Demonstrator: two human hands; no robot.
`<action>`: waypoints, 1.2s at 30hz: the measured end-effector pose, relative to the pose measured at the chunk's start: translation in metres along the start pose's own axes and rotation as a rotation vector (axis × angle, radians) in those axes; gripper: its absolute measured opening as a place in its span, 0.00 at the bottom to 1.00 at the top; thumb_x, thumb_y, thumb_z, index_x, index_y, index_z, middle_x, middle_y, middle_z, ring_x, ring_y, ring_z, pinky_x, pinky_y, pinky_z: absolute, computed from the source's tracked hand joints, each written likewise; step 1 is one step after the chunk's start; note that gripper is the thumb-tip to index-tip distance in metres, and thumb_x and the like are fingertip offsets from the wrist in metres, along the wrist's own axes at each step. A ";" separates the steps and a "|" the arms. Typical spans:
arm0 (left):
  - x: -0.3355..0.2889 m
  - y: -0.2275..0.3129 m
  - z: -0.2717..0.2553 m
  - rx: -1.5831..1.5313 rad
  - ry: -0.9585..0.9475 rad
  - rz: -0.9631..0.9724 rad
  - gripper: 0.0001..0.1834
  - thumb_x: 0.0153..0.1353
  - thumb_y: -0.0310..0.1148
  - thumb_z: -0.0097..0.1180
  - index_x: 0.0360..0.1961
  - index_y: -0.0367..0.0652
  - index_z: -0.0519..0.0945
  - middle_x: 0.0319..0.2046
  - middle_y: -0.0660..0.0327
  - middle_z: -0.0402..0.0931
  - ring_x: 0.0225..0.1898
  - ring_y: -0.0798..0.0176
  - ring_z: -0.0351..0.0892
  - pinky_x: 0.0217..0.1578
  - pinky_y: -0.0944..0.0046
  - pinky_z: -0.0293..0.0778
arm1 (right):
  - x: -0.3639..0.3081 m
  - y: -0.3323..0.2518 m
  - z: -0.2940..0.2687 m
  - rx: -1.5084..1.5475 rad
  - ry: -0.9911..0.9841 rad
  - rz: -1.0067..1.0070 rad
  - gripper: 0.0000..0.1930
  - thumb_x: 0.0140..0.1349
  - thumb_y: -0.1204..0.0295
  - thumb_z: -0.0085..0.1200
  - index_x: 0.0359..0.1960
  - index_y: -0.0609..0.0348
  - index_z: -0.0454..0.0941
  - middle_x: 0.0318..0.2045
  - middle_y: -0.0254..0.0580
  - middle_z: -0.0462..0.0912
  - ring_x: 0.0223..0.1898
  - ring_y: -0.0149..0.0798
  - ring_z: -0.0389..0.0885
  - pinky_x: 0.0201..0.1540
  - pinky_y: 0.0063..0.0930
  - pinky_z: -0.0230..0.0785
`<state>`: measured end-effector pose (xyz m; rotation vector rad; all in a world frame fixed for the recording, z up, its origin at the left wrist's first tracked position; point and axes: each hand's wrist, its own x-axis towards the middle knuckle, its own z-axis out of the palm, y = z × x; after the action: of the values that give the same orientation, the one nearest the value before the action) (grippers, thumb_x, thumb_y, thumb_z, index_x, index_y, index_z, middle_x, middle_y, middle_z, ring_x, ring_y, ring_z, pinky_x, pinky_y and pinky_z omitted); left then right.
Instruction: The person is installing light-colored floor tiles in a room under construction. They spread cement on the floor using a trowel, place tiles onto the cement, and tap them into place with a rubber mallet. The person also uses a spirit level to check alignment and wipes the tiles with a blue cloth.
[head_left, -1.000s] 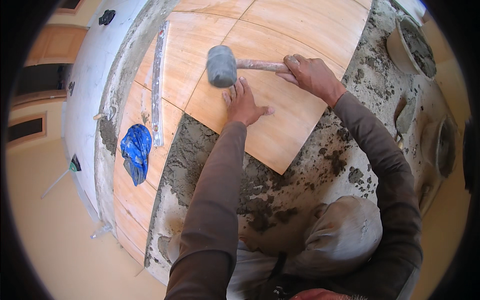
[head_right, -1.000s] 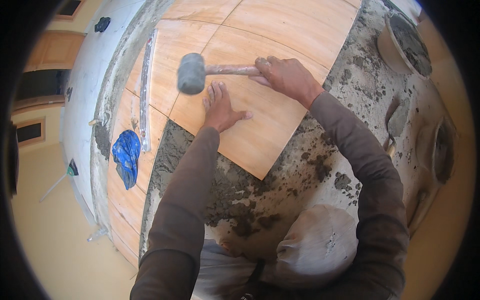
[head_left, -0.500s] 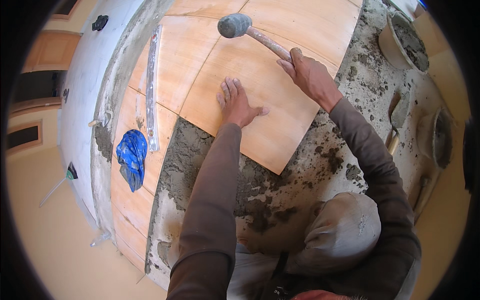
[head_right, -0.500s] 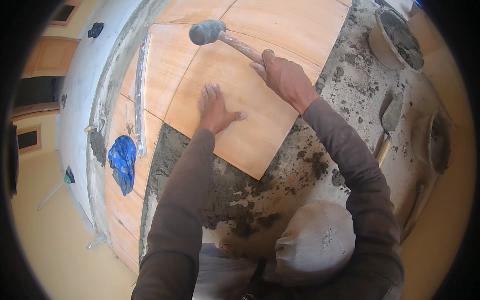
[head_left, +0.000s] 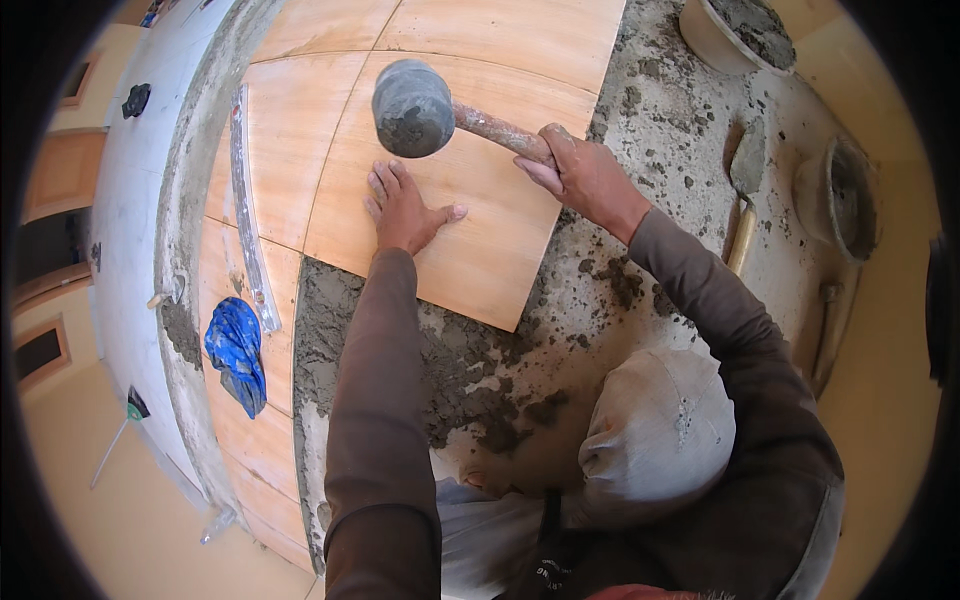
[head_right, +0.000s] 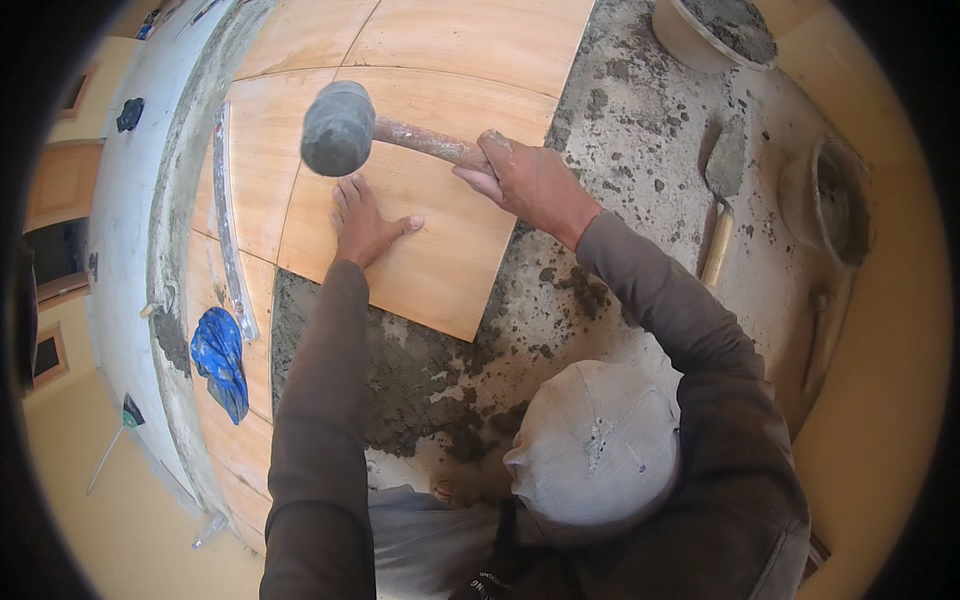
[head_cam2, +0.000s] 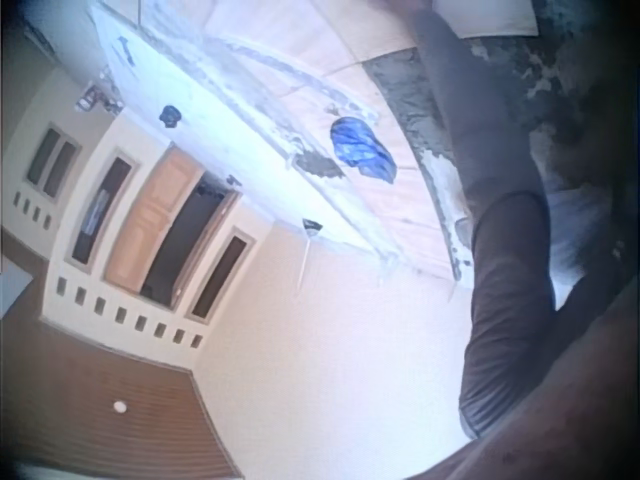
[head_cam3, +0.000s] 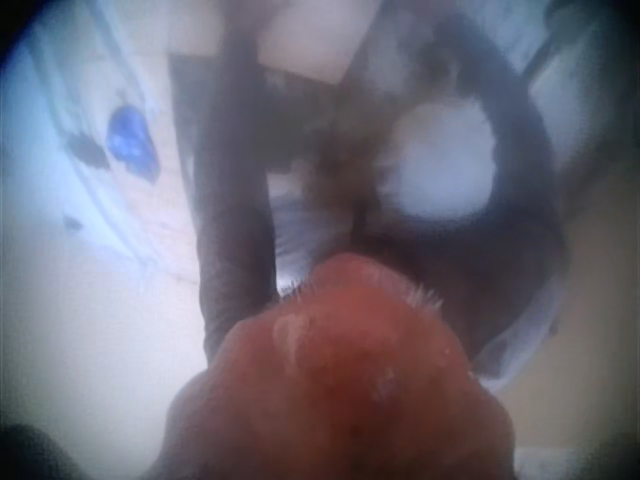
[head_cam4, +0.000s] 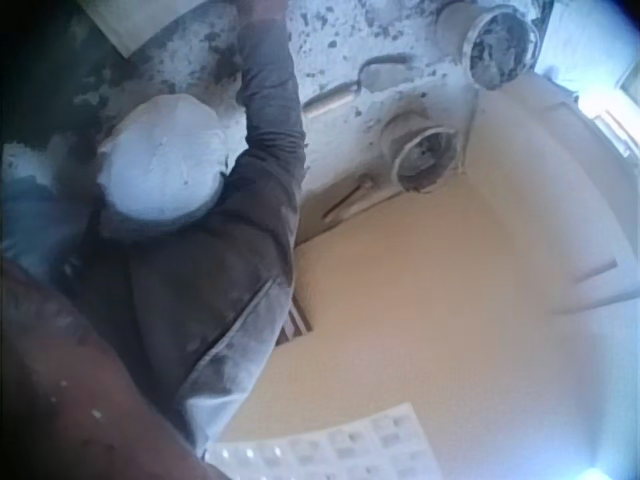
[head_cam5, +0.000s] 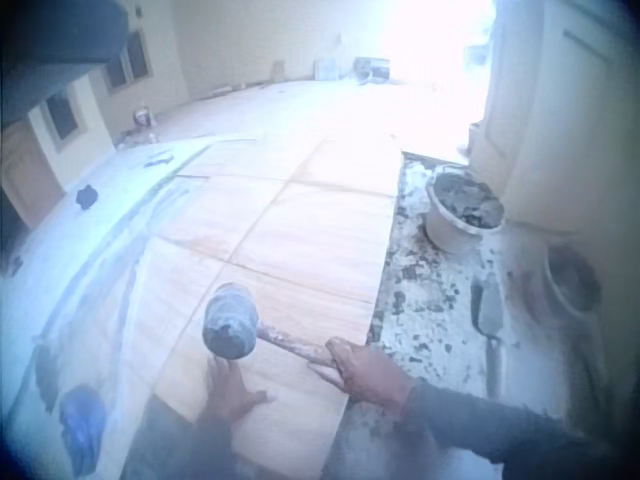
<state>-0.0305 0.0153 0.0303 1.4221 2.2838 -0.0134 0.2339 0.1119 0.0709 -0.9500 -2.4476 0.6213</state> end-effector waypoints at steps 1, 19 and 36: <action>-0.003 0.002 0.008 -0.002 -0.025 -0.005 0.78 0.47 0.66 0.75 0.79 0.28 0.37 0.80 0.36 0.29 0.82 0.37 0.25 0.78 0.36 0.30 | -0.007 0.011 0.009 0.013 -0.077 0.097 0.23 0.75 0.50 0.51 0.43 0.61 0.71 0.22 0.56 0.82 0.25 0.58 0.85 0.28 0.51 0.78; -0.004 -0.009 0.000 0.016 -0.056 -0.057 0.78 0.47 0.66 0.75 0.79 0.29 0.38 0.80 0.35 0.29 0.82 0.35 0.26 0.77 0.35 0.33 | 0.008 -0.037 -0.050 0.384 0.115 0.213 0.22 0.79 0.53 0.47 0.43 0.65 0.70 0.22 0.54 0.78 0.20 0.49 0.78 0.27 0.46 0.69; 0.004 0.015 -0.006 0.029 -0.080 -0.049 0.77 0.47 0.65 0.75 0.80 0.30 0.37 0.81 0.36 0.28 0.82 0.37 0.25 0.78 0.36 0.33 | -0.035 0.042 0.001 0.187 -0.042 0.280 0.19 0.78 0.55 0.50 0.44 0.62 0.69 0.23 0.55 0.77 0.23 0.55 0.78 0.28 0.47 0.69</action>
<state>-0.0214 0.0268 0.0371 1.3553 2.2608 -0.1165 0.2783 0.1146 0.0391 -1.2208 -2.2597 0.9555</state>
